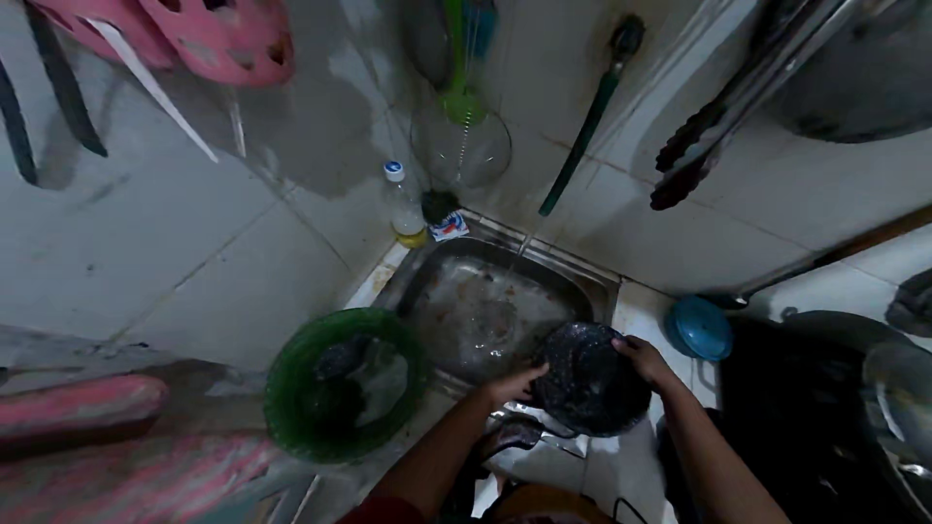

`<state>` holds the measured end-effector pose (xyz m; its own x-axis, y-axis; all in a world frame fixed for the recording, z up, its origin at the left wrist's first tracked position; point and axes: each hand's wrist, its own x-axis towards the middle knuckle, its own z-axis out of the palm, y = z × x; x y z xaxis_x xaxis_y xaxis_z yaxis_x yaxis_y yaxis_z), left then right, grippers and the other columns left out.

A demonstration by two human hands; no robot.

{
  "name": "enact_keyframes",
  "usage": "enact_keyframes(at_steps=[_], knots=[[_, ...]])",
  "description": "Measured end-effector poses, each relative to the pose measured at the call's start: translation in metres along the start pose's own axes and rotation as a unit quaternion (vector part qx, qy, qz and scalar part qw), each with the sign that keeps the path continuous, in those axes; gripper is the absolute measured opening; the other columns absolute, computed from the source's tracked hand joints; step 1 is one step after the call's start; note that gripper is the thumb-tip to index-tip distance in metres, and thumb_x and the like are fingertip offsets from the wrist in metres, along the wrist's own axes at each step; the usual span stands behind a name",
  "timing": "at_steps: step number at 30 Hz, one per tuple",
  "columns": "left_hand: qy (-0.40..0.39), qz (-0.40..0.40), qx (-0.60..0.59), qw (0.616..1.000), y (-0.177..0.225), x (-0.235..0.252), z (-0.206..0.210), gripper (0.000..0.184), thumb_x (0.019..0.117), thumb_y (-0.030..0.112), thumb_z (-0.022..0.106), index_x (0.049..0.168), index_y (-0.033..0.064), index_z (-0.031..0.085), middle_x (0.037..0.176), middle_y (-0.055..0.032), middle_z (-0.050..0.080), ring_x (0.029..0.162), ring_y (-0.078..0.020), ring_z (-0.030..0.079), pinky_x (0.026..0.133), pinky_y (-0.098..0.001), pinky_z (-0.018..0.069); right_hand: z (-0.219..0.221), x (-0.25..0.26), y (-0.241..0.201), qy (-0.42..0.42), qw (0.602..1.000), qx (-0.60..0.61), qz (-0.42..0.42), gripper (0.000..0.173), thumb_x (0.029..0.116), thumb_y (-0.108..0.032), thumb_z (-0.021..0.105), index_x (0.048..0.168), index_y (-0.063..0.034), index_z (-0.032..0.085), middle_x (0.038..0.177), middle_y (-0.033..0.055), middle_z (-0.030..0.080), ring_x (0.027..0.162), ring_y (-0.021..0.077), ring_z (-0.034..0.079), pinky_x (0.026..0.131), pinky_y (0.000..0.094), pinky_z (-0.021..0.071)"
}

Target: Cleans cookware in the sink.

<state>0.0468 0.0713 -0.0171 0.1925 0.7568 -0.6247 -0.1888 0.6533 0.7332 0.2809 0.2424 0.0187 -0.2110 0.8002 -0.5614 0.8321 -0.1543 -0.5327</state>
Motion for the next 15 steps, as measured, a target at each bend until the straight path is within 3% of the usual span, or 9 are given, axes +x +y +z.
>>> enact_keyframes(at_steps=[1, 3, 5, 7, 10, 11, 15], knots=[[0.033, 0.009, -0.06, 0.998, -0.002, 0.0, -0.004, 0.066, 0.1102, 0.045, 0.037, 0.164, 0.013, 0.015, 0.162, -0.0243, 0.03, 0.141, -0.0413, 0.044, 0.111, -0.0568, 0.0413, 0.007, 0.009, -0.016, 0.007, 1.0, -0.004, -0.013, 0.047, 0.1087, -0.034, 0.051, 0.138, 0.0024, 0.057, 0.135, 0.0283, 0.059, 0.128, 0.0388, 0.056, 0.11, 0.0558, 0.0413], [0.125, 0.043, -0.19, 0.973, 0.001, 0.0, -0.009, 0.063, 0.1103, 0.047, 0.033, 0.164, 0.0205, 0.015, 0.164, -0.0197, 0.028, 0.145, -0.0383, 0.038, 0.111, -0.0586, 0.0387, 0.021, 0.023, -0.057, 0.02, 0.999, -0.023, -0.045, 0.052, 0.1089, -0.037, 0.049, 0.144, 0.0012, 0.052, 0.14, 0.0288, 0.057, 0.134, 0.0406, 0.053, 0.113, 0.0564, 0.039], [0.224, 0.089, -0.296, 0.924, 0.013, 0.001, -0.016, 0.057, 0.111, 0.045, 0.03, 0.161, 0.0187, 0.025, 0.161, -0.0166, 0.035, 0.142, -0.0328, 0.042, 0.109, -0.0545, 0.0416, 0.034, 0.034, -0.101, 0.034, 0.994, -0.065, -0.087, 0.057, 0.109, -0.039, 0.048, 0.148, 0.0025, 0.048, 0.145, 0.0308, 0.052, 0.139, 0.044, 0.048, 0.116, 0.0594, 0.0347], [0.294, 0.137, -0.373, 0.869, 0.022, 0.006, -0.029, 0.055, 0.1115, 0.044, 0.028, 0.156, 0.013, 0.035, 0.155, -0.0163, 0.043, 0.137, -0.0293, 0.047, 0.106, -0.0514, 0.0445, 0.045, 0.041, -0.145, 0.04, 0.984, -0.11, -0.132, 0.054, 0.1096, -0.039, 0.046, 0.147, -0.0005, 0.05, 0.14, 0.0311, 0.056, 0.134, 0.0469, 0.052, 0.113, 0.0631, 0.0381], [0.358, 0.158, -0.41, 0.824, 0.03, 0.006, -0.047, 0.055, 0.1114, 0.045, 0.027, 0.154, 0.0115, 0.038, 0.153, -0.0157, 0.044, 0.136, -0.0278, 0.047, 0.106, -0.0513, 0.0435, 0.064, 0.04, -0.204, 0.043, 0.961, -0.196, -0.19, 0.047, 0.1117, -0.036, 0.04, 0.15, -0.0097, 0.048, 0.132, 0.0291, 0.062, 0.124, 0.0496, 0.06, 0.101, 0.0675, 0.0456], [0.372, 0.145, -0.411, 0.82, 0.03, 0.004, -0.052, 0.056, 0.1113, 0.045, 0.029, 0.157, 0.0126, 0.034, 0.159, -0.016, 0.037, 0.142, -0.0297, 0.041, 0.109, -0.0542, 0.0389, 0.07, 0.039, -0.218, 0.046, 0.95, -0.226, -0.211, 0.046, 0.1121, -0.034, 0.039, 0.151, -0.0114, 0.048, 0.133, 0.0285, 0.062, 0.124, 0.0499, 0.059, 0.1, 0.0675, 0.046], [0.417, 0.11, -0.405, 0.806, 0.033, 0.004, -0.066, 0.057, 0.1116, 0.037, 0.037, 0.163, 0.019, 0.019, 0.165, -0.0169, 0.025, 0.146, -0.0346, 0.032, 0.111, -0.0589, 0.0346, 0.086, 0.036, -0.261, 0.043, 0.924, -0.292, -0.244, 0.046, 0.1119, -0.033, 0.04, 0.155, -0.0185, 0.045, 0.136, 0.0279, 0.061, 0.126, 0.0491, 0.058, 0.103, 0.0674, 0.0446]])
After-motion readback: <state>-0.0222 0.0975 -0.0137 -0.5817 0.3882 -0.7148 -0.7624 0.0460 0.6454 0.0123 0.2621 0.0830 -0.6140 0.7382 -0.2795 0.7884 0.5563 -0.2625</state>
